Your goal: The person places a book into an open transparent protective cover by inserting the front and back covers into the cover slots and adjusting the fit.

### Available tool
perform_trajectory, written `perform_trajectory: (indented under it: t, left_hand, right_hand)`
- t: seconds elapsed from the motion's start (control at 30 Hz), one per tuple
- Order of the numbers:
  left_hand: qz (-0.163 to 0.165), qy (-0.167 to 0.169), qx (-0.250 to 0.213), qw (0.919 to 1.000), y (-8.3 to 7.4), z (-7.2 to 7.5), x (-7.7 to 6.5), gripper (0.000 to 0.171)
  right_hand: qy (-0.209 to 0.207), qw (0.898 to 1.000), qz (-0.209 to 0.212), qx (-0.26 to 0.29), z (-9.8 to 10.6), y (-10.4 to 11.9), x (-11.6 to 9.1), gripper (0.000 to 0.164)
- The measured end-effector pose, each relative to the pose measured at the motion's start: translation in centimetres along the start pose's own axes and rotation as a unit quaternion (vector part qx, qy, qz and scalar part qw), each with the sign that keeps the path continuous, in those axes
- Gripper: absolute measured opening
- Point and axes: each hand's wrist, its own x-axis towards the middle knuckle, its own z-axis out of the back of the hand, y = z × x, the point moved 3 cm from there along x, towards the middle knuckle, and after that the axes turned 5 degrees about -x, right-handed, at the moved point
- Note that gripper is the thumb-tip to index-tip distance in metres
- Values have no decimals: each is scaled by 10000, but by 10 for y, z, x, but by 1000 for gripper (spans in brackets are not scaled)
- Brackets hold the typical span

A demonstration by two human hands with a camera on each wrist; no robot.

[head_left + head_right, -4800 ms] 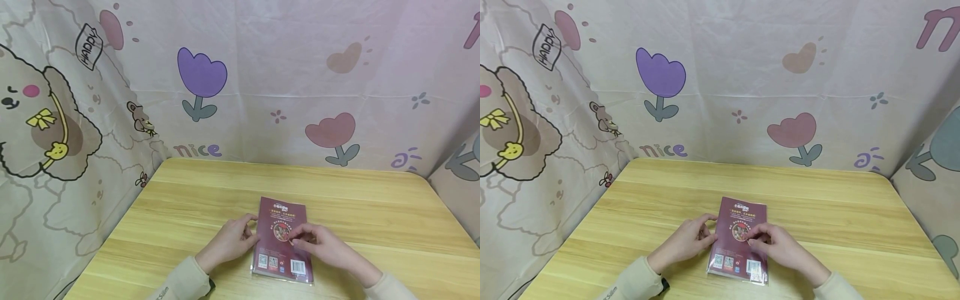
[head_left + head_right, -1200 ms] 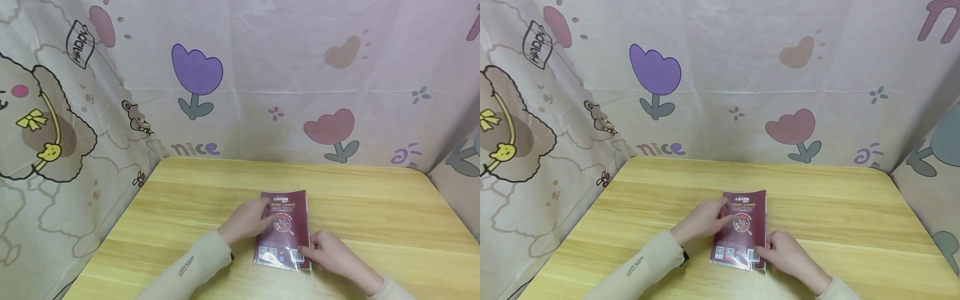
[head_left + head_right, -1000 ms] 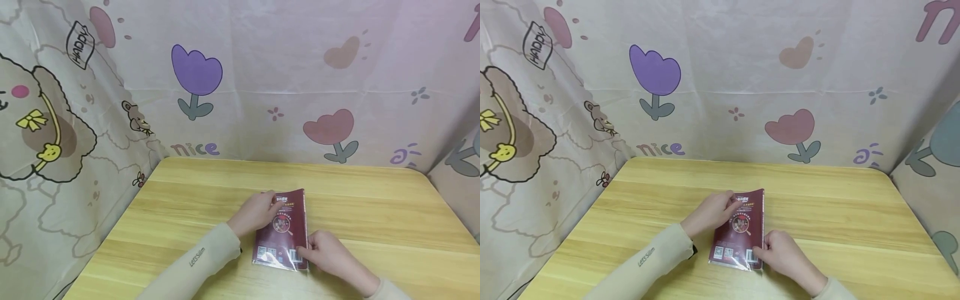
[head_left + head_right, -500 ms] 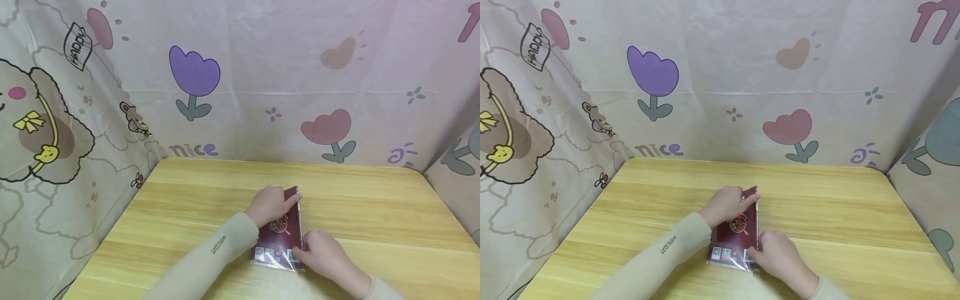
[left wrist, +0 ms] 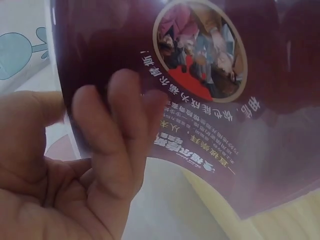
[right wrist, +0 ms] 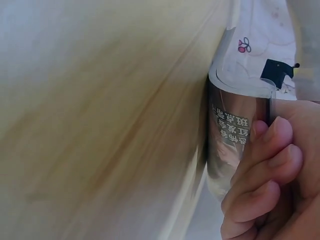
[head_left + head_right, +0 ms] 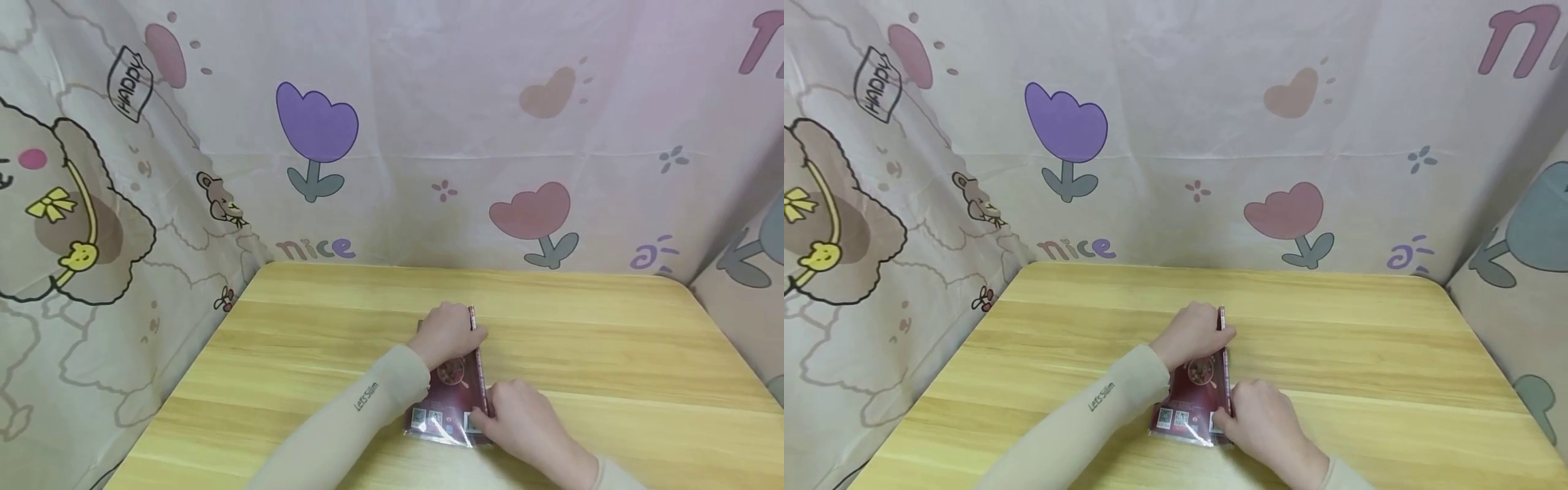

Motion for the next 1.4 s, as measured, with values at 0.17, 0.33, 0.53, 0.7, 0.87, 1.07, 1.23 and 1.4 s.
perform_trajectory:
  t: [0.17,0.33,0.53,0.7,0.87,1.07,1.23,1.4]
  left_hand:
    - [-102,-8,-6,9999,2,1,-4,47]
    - [-29,73,-276,9996,5,2,-7,44]
    - [-5,41,-624,9980,9,3,-9,45]
    - [22,19,-883,9961,13,7,-11,43]
    - [-16,-20,-962,9954,14,14,-11,43]
    - [-25,-26,-922,9957,14,23,-15,43]
    - [-129,-76,-993,9949,12,29,-19,42]
    - [-203,-160,-1134,9932,11,36,-24,41]
  right_hand:
    - [-87,9999,71,-35,2,4,-2,46]
    - [-167,9993,338,-8,8,7,-5,45]
    - [-37,9978,615,234,18,2,-6,42]
    - [89,9981,516,313,26,-10,-3,35]
    - [118,9986,246,453,33,-21,1,30]
    - [8,9995,114,303,38,-30,2,46]
    - [-144,9996,201,117,40,-37,5,54]
    - [-230,9996,191,3,41,-44,6,57]
